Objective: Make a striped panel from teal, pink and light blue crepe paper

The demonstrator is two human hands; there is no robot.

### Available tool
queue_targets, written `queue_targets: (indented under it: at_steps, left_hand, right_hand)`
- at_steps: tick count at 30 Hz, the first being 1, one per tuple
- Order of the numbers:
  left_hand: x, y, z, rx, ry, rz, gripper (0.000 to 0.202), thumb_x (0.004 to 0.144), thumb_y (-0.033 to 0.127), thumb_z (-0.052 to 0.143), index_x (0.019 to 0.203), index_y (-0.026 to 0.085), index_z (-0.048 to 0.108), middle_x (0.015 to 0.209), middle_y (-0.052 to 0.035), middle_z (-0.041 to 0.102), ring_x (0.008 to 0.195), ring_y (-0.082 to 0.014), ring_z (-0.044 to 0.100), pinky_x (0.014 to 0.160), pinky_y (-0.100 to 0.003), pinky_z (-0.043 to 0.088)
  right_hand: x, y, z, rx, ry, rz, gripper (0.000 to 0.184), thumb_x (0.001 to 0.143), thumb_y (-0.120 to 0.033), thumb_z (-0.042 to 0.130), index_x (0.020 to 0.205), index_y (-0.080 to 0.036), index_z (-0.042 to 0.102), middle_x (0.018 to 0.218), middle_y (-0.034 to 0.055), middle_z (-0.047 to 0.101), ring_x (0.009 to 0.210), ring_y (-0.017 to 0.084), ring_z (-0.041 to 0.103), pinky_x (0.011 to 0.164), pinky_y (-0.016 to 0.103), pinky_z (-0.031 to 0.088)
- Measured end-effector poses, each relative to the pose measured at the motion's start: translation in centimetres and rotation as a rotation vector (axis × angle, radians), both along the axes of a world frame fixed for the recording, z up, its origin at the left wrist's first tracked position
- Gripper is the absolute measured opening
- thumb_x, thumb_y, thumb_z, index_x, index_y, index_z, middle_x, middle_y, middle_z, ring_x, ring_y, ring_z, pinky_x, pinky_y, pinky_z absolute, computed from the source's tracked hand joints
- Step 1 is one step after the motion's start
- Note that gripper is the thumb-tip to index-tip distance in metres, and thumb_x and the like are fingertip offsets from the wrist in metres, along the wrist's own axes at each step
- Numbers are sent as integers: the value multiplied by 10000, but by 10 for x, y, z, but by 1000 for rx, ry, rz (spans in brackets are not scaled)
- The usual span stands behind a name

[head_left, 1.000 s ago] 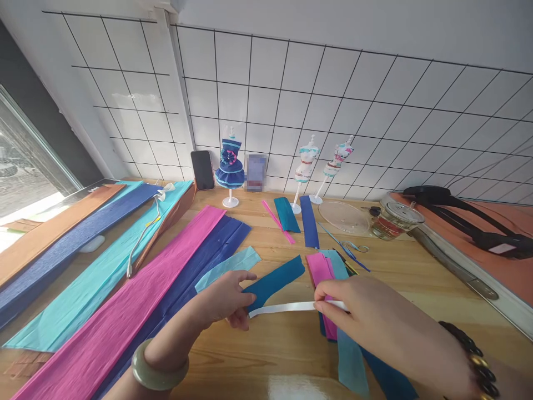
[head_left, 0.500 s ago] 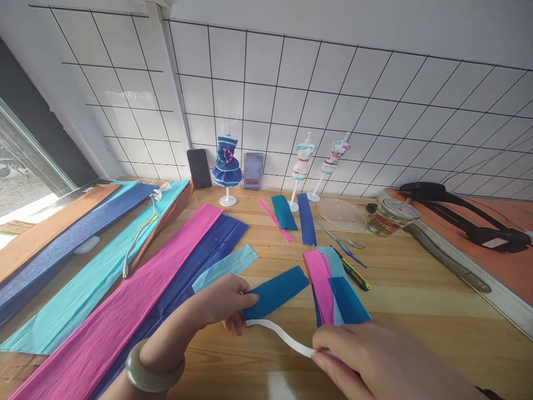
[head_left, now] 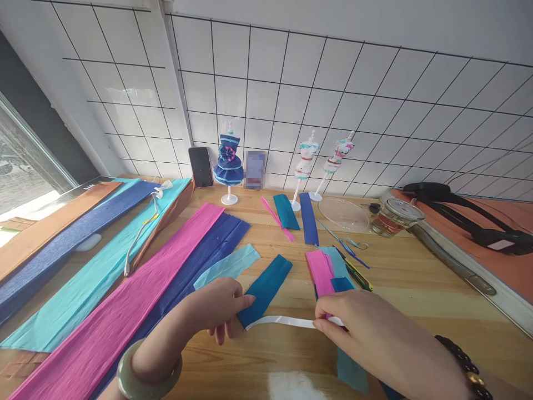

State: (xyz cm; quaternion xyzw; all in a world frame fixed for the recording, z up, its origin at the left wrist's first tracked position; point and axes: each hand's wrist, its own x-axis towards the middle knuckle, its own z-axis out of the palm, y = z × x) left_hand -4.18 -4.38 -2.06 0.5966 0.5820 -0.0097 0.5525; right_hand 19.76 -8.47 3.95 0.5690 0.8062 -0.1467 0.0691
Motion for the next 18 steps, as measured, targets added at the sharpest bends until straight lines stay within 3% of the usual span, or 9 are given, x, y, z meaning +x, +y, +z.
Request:
queue_targets:
  at_steps: [6,11,18]
  left_hand:
    - [-4,2,4,222,136,3,372,784,569,449,659,219,456,432,29,550,341,-129,473,402,-235,333]
    - [-6,4,9,422,164,5,239,729,445,552,687,212,522,605,18,560,570,-154,529,464,-230,295]
    - [-9,-3,8,360,44,-196,68,679,257,549,690,217,603,684,33,627,628,-141,562,518,-223,350]
  right_hand:
    - [-7,-1,2,-42,20,6,244,842,-212,445,664,-239,610,658,-15,666,614,159,584,522,257,278]
    - [-15,8,6,-19,71,8,230,832,-204,461,681,-236,631,676,-12,672,634,154,591,526,247,290]
    - [-23,22,15,-49,82,22,246,814,-149,453,626,-215,598,520,-27,584,477,114,522,474,244,251]
